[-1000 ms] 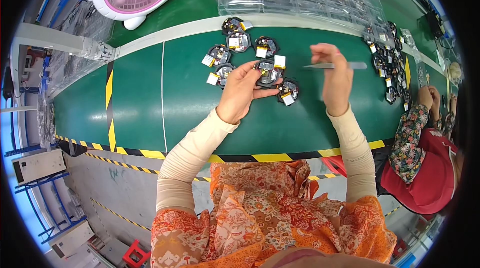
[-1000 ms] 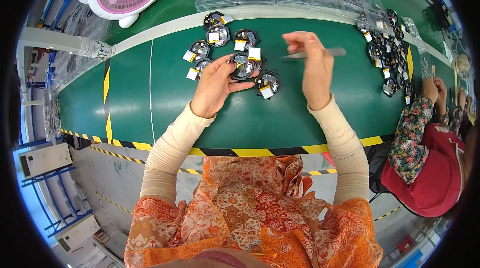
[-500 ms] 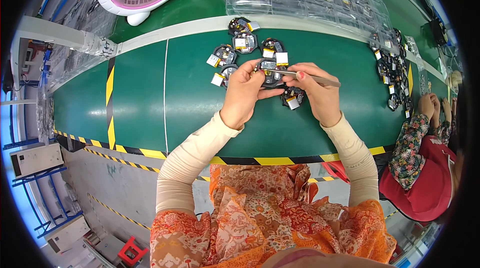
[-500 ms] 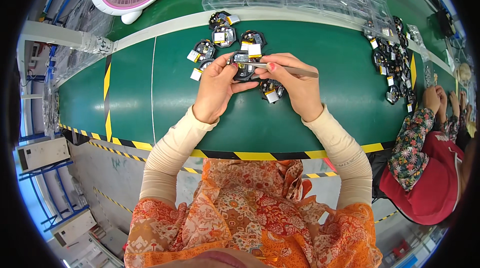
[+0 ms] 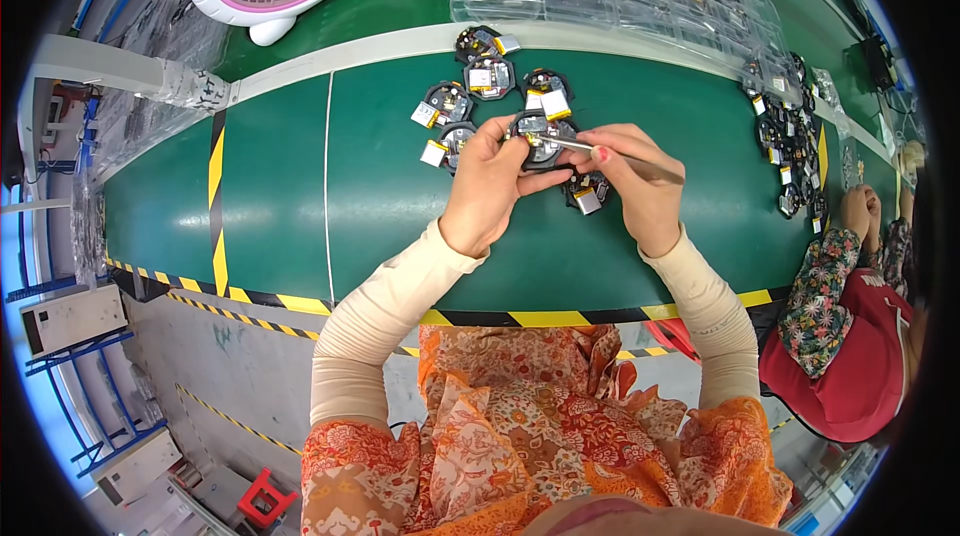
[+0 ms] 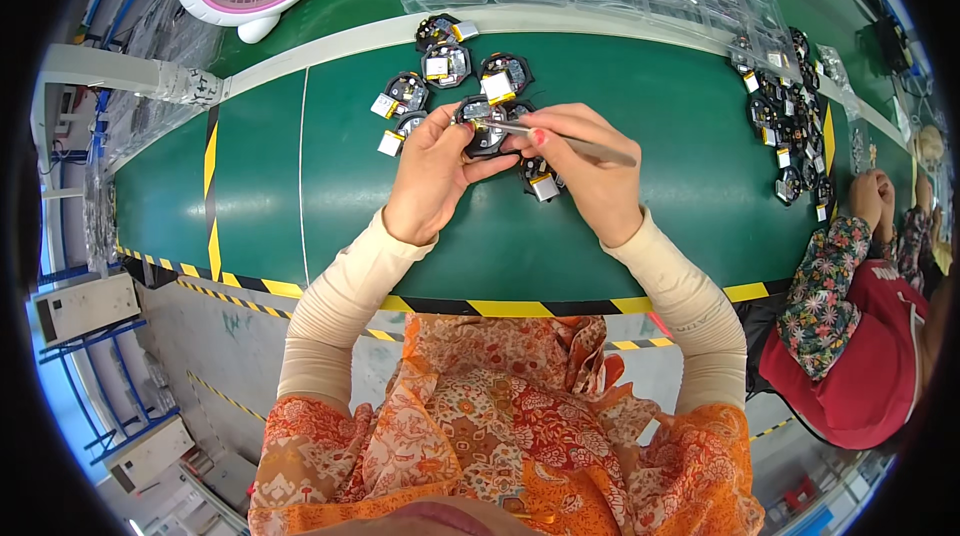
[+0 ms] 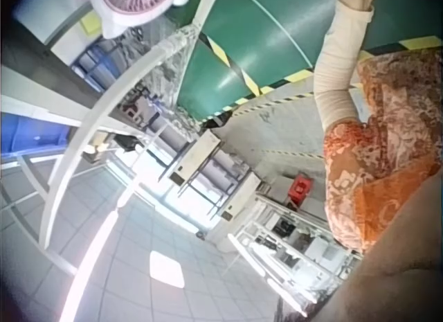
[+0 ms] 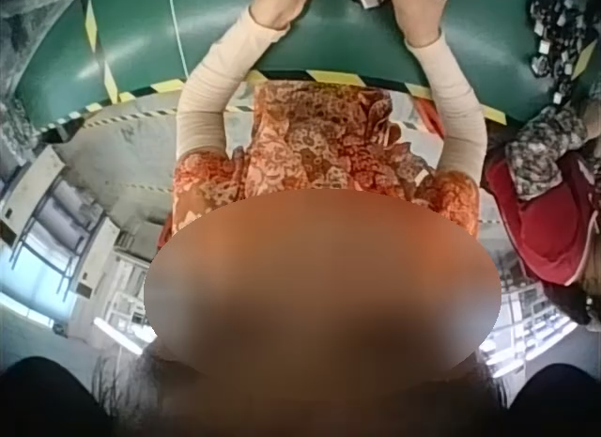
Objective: The person assembles small electronic modules by attaching electronic components to a PCB using tweezers, then enclosing the assembly in a housing.
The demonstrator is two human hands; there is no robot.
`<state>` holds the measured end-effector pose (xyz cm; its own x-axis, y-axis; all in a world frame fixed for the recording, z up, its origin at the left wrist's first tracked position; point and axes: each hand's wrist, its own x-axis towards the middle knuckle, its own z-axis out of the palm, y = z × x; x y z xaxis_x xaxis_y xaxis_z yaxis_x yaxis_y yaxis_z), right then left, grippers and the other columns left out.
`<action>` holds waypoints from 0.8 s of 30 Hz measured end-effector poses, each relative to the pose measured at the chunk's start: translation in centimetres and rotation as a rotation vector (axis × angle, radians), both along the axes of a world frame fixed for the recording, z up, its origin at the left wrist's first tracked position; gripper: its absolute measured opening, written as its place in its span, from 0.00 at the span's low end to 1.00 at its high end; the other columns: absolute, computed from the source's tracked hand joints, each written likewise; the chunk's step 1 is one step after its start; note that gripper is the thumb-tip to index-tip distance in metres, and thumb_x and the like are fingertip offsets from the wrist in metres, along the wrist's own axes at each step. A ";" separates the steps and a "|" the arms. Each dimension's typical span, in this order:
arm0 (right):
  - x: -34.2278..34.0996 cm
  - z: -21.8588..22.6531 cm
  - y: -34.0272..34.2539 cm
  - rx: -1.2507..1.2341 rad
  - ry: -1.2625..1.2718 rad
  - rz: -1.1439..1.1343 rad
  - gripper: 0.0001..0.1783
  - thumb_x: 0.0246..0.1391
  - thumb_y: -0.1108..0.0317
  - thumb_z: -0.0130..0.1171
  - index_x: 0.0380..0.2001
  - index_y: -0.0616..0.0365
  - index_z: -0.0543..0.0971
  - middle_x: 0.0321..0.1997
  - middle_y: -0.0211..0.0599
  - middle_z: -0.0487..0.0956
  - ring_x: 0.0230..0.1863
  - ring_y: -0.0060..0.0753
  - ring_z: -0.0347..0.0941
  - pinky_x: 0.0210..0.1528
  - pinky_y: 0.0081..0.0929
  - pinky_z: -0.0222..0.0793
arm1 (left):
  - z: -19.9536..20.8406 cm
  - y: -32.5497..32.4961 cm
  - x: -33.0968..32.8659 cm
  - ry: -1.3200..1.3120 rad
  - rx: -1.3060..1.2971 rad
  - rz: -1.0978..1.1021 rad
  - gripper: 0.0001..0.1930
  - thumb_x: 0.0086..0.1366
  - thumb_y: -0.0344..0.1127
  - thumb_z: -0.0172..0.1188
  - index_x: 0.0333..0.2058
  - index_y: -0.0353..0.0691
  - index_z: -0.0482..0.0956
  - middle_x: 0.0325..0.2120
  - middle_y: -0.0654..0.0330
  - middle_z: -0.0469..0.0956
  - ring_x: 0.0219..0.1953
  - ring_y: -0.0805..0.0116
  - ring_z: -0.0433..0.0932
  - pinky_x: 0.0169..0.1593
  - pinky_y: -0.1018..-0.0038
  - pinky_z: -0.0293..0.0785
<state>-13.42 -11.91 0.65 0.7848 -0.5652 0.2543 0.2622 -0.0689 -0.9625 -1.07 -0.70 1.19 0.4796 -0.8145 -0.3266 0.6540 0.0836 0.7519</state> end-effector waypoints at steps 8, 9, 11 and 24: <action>-0.1 0.6 0.3 -0.567 0.011 -0.041 0.09 0.46 0.83 0.53 0.34 0.68 0.76 0.39 0.45 0.75 0.41 0.34 0.73 0.41 0.25 0.70 | 0.0 -0.1 -0.1 -0.013 -0.021 0.056 0.11 0.63 0.24 0.36 0.44 0.28 0.62 0.38 0.49 0.73 0.37 0.63 0.76 0.42 0.67 0.79; -0.1 0.6 0.3 -0.600 0.014 -0.038 0.10 0.45 0.83 0.54 0.34 0.68 0.76 0.39 0.45 0.75 0.41 0.34 0.72 0.41 0.25 0.70 | -0.1 -0.1 -0.1 -0.013 -0.021 0.055 0.11 0.63 0.24 0.36 0.44 0.28 0.62 0.38 0.49 0.73 0.37 0.63 0.76 0.42 0.67 0.79; -0.1 0.6 0.0 -0.634 0.017 -0.035 0.10 0.45 0.83 0.54 0.34 0.68 0.76 0.39 0.45 0.76 0.41 0.34 0.72 0.41 0.25 0.69 | -0.1 -0.2 0.0 -0.025 -0.013 0.022 0.11 0.63 0.24 0.36 0.44 0.29 0.61 0.39 0.49 0.72 0.39 0.63 0.76 0.42 0.67 0.78; -0.3 0.9 -0.7 0.359 0.057 0.074 0.11 0.53 0.74 0.51 0.37 0.71 0.74 0.40 0.49 0.74 0.37 0.41 0.75 0.41 0.29 0.73 | 0.2 0.0 -0.2 -0.033 -0.057 -0.062 0.12 0.63 0.23 0.36 0.45 0.30 0.60 0.40 0.51 0.71 0.41 0.62 0.75 0.43 0.68 0.79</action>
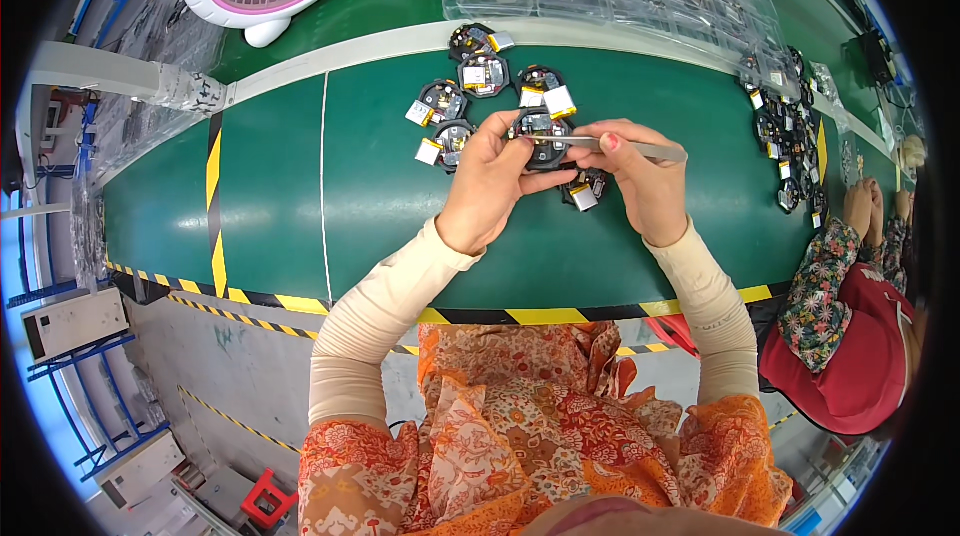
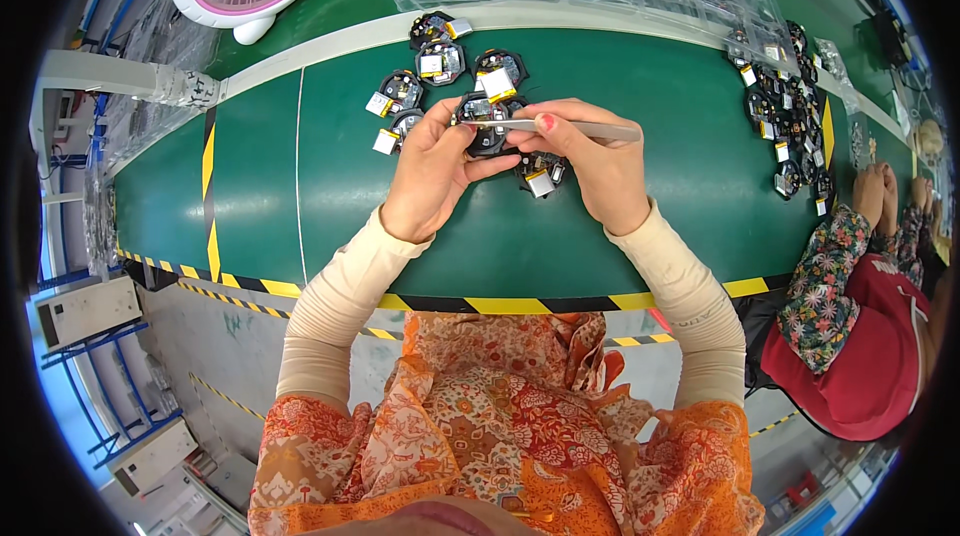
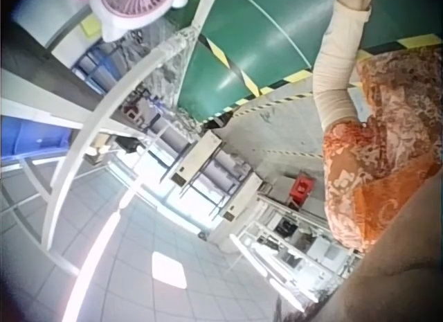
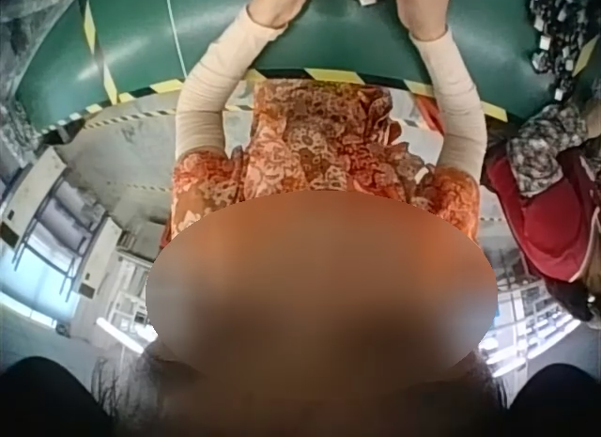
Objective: The person assembles small electronic modules by attaching electronic components to a PCB using tweezers, then enclosing the assembly in a housing.
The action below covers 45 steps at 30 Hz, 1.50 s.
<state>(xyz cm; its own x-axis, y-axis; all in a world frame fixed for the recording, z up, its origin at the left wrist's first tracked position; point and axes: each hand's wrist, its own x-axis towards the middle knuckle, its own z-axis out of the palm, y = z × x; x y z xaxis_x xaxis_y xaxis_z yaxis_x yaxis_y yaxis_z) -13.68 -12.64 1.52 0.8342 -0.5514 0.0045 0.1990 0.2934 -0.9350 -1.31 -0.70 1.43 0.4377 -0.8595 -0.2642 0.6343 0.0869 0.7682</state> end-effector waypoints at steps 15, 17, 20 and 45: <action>0.2 0.0 0.7 0.042 0.038 -0.109 0.11 0.51 0.74 0.54 0.37 0.71 0.74 0.37 0.45 0.75 0.36 0.35 0.76 0.40 0.24 0.73 | -0.4 -0.2 -0.2 -0.048 0.014 0.047 0.13 0.63 0.23 0.36 0.46 0.29 0.58 0.39 0.51 0.71 0.40 0.63 0.76 0.42 0.69 0.79; 0.2 0.1 0.8 0.078 0.063 -0.103 0.11 0.51 0.74 0.54 0.37 0.70 0.74 0.36 0.45 0.76 0.36 0.35 0.76 0.39 0.24 0.73 | -0.5 -0.1 -0.2 -0.073 -0.010 0.040 0.13 0.63 0.23 0.37 0.46 0.29 0.58 0.39 0.51 0.71 0.40 0.62 0.75 0.43 0.69 0.79; 0.1 0.1 0.7 0.177 0.055 -0.099 0.11 0.51 0.75 0.53 0.37 0.70 0.74 0.36 0.46 0.76 0.35 0.35 0.76 0.38 0.23 0.73 | -0.5 -0.2 -0.4 -0.090 -0.015 0.044 0.13 0.62 0.22 0.37 0.46 0.29 0.58 0.39 0.51 0.71 0.40 0.62 0.75 0.43 0.69 0.78; 0.0 -0.5 0.2 0.270 0.017 -0.091 0.12 0.52 0.75 0.52 0.40 0.68 0.72 0.37 0.45 0.76 0.35 0.33 0.76 0.39 0.23 0.74 | -0.8 -0.3 -0.4 -0.087 -0.005 0.052 0.13 0.61 0.21 0.37 0.46 0.31 0.58 0.40 0.51 0.70 0.40 0.62 0.75 0.43 0.67 0.78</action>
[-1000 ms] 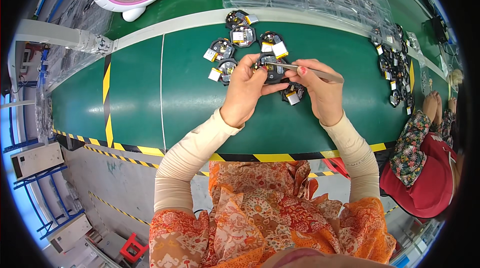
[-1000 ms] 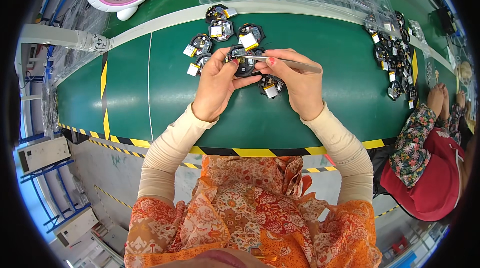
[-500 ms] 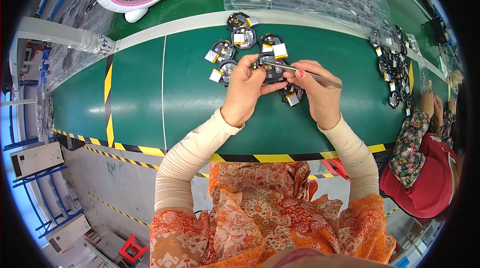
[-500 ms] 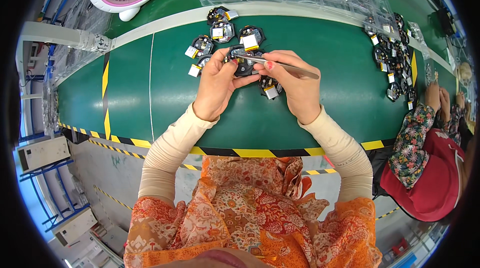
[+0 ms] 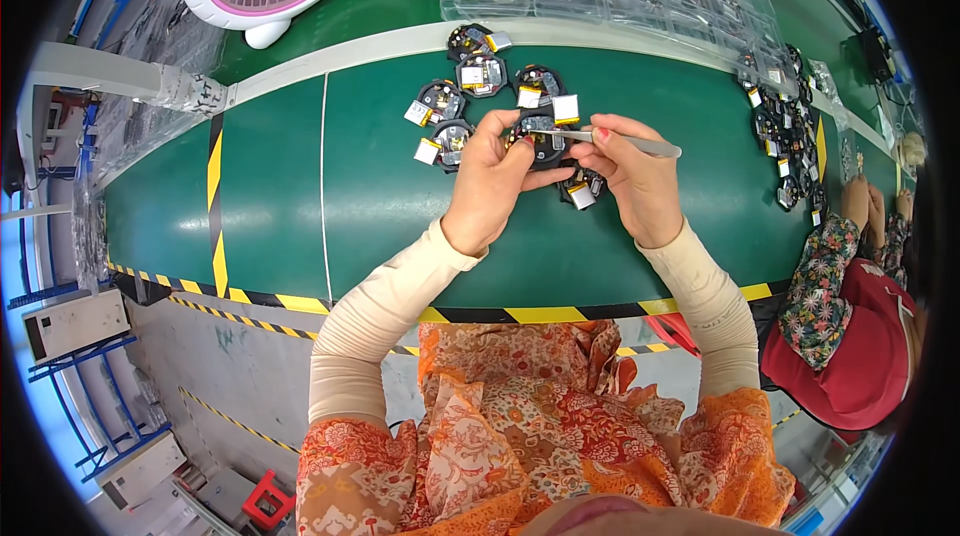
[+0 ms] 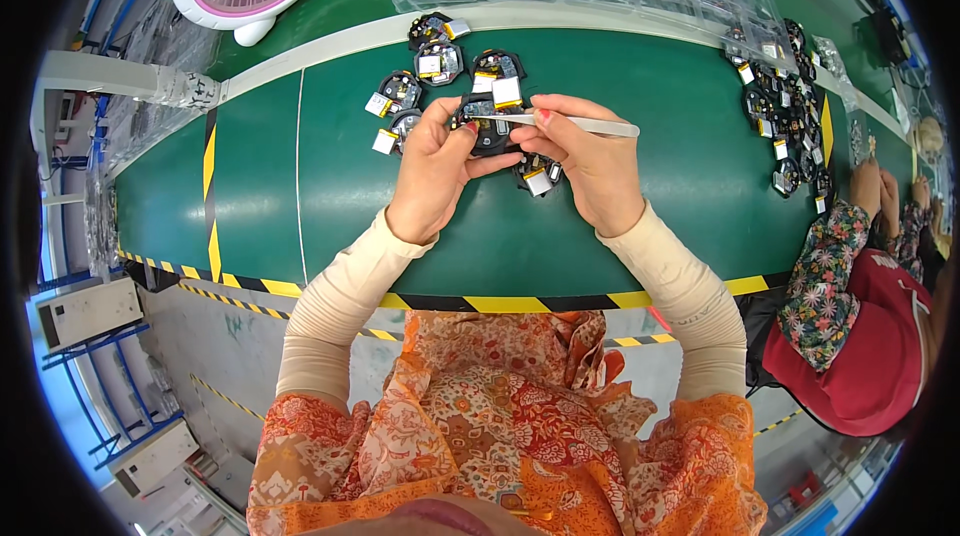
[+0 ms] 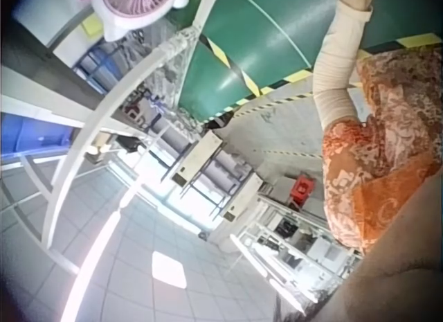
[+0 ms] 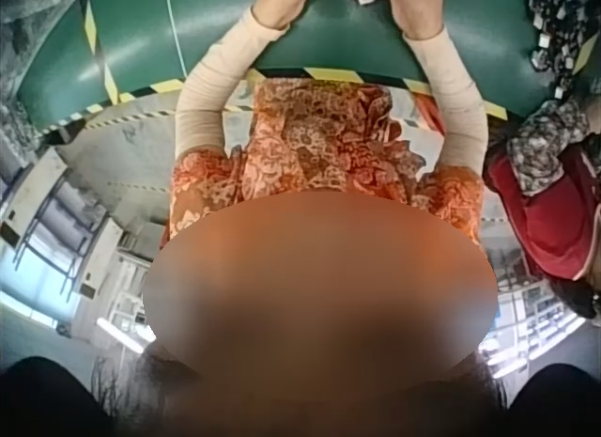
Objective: The person assembles small electronic modules by attaching electronic components to a PCB using tweezers, then enclosing the assembly in a housing.
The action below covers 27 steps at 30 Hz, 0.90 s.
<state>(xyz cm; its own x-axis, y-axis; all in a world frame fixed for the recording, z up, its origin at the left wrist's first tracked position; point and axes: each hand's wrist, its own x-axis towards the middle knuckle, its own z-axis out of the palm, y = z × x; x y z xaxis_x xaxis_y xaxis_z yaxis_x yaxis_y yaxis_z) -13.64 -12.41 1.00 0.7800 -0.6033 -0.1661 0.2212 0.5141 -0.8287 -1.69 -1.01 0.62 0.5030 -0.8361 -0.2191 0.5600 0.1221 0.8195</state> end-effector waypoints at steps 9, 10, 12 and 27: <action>-0.1 0.0 0.1 0.012 0.005 0.009 0.11 0.52 0.74 0.52 0.40 0.68 0.72 0.35 0.45 0.76 0.35 0.34 0.76 0.38 0.24 0.74 | -0.2 0.0 -0.1 -0.030 -0.022 -0.020 0.12 0.62 0.21 0.38 0.45 0.31 0.58 0.40 0.52 0.70 0.42 0.64 0.74 0.44 0.67 0.78; -0.1 0.0 0.2 0.012 0.001 -0.003 0.11 0.52 0.74 0.52 0.40 0.68 0.72 0.35 0.45 0.76 0.34 0.34 0.76 0.38 0.24 0.74 | -0.2 0.0 -0.1 -0.032 -0.018 -0.021 0.12 0.62 0.21 0.38 0.44 0.31 0.58 0.40 0.52 0.70 0.42 0.64 0.74 0.44 0.67 0.78; 0.0 0.0 0.3 -0.002 0.003 -0.006 0.11 0.52 0.74 0.52 0.40 0.68 0.72 0.35 0.45 0.76 0.34 0.34 0.76 0.38 0.24 0.74 | -0.2 0.0 -0.1 -0.038 -0.017 -0.022 0.11 0.62 0.21 0.38 0.44 0.31 0.58 0.40 0.52 0.70 0.42 0.64 0.74 0.44 0.67 0.78; -0.1 0.5 1.1 0.019 0.027 -0.061 0.11 0.52 0.76 0.51 0.39 0.69 0.71 0.36 0.46 0.75 0.34 0.35 0.76 0.37 0.23 0.74 | 0.1 0.0 -0.4 0.008 -0.042 0.016 0.13 0.61 0.20 0.37 0.45 0.28 0.58 0.40 0.50 0.70 0.40 0.62 0.75 0.44 0.67 0.78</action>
<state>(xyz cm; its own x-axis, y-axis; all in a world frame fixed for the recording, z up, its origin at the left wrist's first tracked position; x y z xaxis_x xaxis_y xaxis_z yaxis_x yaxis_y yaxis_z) -13.72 -11.33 1.55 0.7374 -0.6457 -0.1982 0.2304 0.5163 -0.8248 -2.06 -1.03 0.74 0.5148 -0.8365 -0.1880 0.5645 0.1657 0.8086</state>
